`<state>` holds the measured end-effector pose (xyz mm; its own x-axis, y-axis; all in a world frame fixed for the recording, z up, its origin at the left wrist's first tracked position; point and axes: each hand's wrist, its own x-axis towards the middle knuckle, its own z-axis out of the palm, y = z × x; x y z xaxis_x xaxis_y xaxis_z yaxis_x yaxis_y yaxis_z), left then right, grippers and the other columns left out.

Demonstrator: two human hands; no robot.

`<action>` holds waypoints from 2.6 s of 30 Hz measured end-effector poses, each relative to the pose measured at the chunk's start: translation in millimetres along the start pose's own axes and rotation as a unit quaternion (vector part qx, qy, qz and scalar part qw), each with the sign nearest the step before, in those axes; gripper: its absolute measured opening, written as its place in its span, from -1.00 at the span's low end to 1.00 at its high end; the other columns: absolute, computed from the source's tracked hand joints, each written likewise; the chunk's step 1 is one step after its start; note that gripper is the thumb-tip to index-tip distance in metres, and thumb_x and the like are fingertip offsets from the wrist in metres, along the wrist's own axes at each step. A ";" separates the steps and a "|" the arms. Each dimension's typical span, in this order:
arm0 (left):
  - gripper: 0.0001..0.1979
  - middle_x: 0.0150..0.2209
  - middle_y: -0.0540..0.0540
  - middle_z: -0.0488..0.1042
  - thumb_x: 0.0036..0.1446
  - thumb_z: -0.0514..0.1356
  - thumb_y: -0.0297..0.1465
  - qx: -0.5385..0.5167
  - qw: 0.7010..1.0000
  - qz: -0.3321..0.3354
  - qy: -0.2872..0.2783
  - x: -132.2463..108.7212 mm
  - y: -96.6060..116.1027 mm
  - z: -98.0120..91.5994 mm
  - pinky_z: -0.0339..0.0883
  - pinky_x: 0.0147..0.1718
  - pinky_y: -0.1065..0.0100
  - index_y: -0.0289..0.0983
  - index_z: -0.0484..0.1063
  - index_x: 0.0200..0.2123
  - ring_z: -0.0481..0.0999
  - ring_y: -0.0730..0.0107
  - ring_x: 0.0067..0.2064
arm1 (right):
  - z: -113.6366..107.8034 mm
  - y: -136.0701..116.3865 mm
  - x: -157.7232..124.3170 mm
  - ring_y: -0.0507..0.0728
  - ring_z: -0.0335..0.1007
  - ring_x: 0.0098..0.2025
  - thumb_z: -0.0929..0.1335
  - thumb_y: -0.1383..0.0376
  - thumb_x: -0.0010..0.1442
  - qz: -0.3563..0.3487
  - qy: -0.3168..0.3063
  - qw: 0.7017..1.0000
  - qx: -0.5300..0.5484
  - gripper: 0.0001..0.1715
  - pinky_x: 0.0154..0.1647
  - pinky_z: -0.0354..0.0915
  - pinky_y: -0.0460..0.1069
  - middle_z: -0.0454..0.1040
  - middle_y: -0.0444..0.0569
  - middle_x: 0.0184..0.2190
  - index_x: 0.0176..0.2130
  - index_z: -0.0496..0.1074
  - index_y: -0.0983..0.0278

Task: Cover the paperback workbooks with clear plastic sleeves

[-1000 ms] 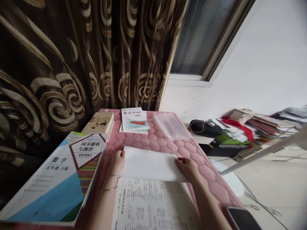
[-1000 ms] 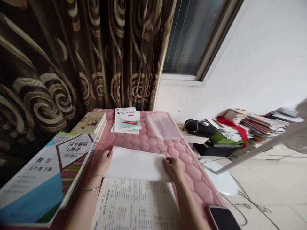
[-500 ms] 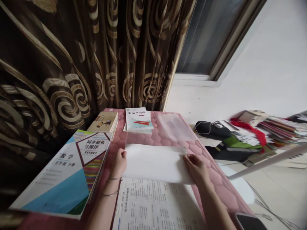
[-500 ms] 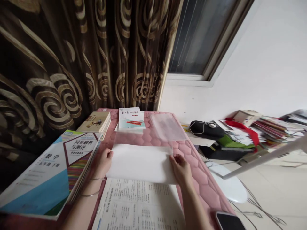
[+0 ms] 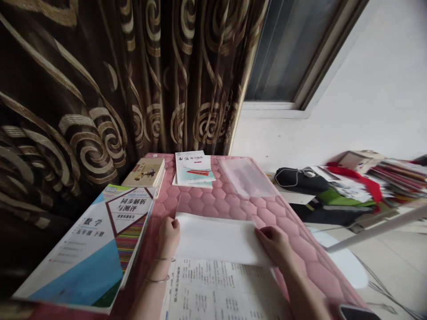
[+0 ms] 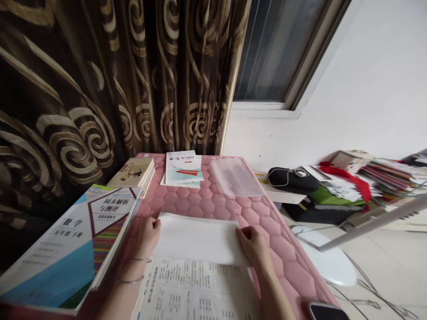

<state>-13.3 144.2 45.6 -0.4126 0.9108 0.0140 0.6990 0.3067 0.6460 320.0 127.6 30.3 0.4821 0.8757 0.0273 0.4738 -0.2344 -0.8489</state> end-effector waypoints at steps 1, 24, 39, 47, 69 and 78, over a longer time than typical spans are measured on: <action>-0.80 -0.43 -0.15 0.53 0.20 0.10 -0.39 0.012 1.000 -0.003 -0.010 -0.1 -0.1 -0.5 0.08 -0.45 0.37 -0.26 0.38 -0.47 0.50 0.27 -0.34 | -1.5 -2.6 -1.3 0.16 0.38 -0.50 0.35 -0.04 -0.19 0.001 -0.011 1.000 -0.028 -0.62 -0.48 0.25 0.00 0.47 -0.01 -0.61 -0.58 0.38 0.23; -0.80 -0.32 -0.24 0.60 0.23 0.09 -0.40 0.069 0.997 0.005 -0.032 1.8 0.8 -1.0 0.13 -0.39 0.35 -0.32 0.50 -0.34 0.57 0.20 -0.24 | -12.3 -20.6 -8.3 0.13 0.36 -0.50 0.36 -0.04 -0.09 0.060 -0.033 0.991 -0.114 -0.61 -0.52 0.19 -0.03 0.45 -0.04 -0.60 -0.61 0.33 0.22; -0.80 -0.36 -0.23 0.59 0.20 0.10 -0.36 0.028 0.999 0.018 -0.008 4.3 -6.5 5.5 0.12 -0.40 0.34 -0.29 0.45 -0.41 0.54 0.18 -0.27 | -2.5 -12.2 -3.7 0.16 0.36 -0.52 0.29 -0.10 -0.12 -0.008 -0.055 0.995 -0.079 -0.53 -0.55 0.16 -0.04 0.44 -0.03 -0.66 -0.65 0.42 0.22; -0.80 -0.44 -0.07 0.49 0.18 0.09 -0.36 -0.075 0.997 0.011 0.026 -0.1 1.0 -5.4 0.16 -0.42 0.40 -0.20 0.24 -0.50 0.48 0.31 -0.34 | -3.0 -22.2 -14.0 0.14 0.32 -0.51 0.30 -0.17 -0.10 -0.067 0.028 0.997 -0.005 -0.47 -0.53 0.18 -0.04 0.43 -0.02 -0.61 -0.54 0.41 0.24; -0.77 -0.48 -0.08 0.50 0.15 0.15 -0.30 -0.097 0.995 0.017 0.010 12.0 -10.9 6.5 0.16 -0.40 0.39 -0.23 0.30 -0.52 0.48 0.32 -0.38 | -0.7 -21.6 -10.5 0.17 0.33 -0.53 0.27 -0.18 -0.12 -0.053 0.030 0.997 -0.042 -0.46 -0.52 0.20 0.00 0.43 0.00 -0.65 -0.59 0.38 0.22; -0.77 -0.49 -0.07 0.49 0.11 0.18 -0.27 -0.106 0.993 0.036 0.035 9.3 -12.4 7.3 0.18 -0.40 0.38 -0.24 0.32 -0.53 0.49 0.32 -0.39 | -0.7 -21.9 -12.7 0.17 0.36 -0.51 0.26 -0.15 -0.11 -0.057 0.030 0.998 -0.025 -0.50 -0.51 0.21 -0.01 0.46 0.00 -0.61 -0.56 0.39 0.21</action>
<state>-21.6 150.9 32.1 -0.4107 0.9045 0.1152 0.5930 0.1689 0.7873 304.0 121.3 48.9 0.4658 0.8714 0.1540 0.5625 -0.1572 -0.8117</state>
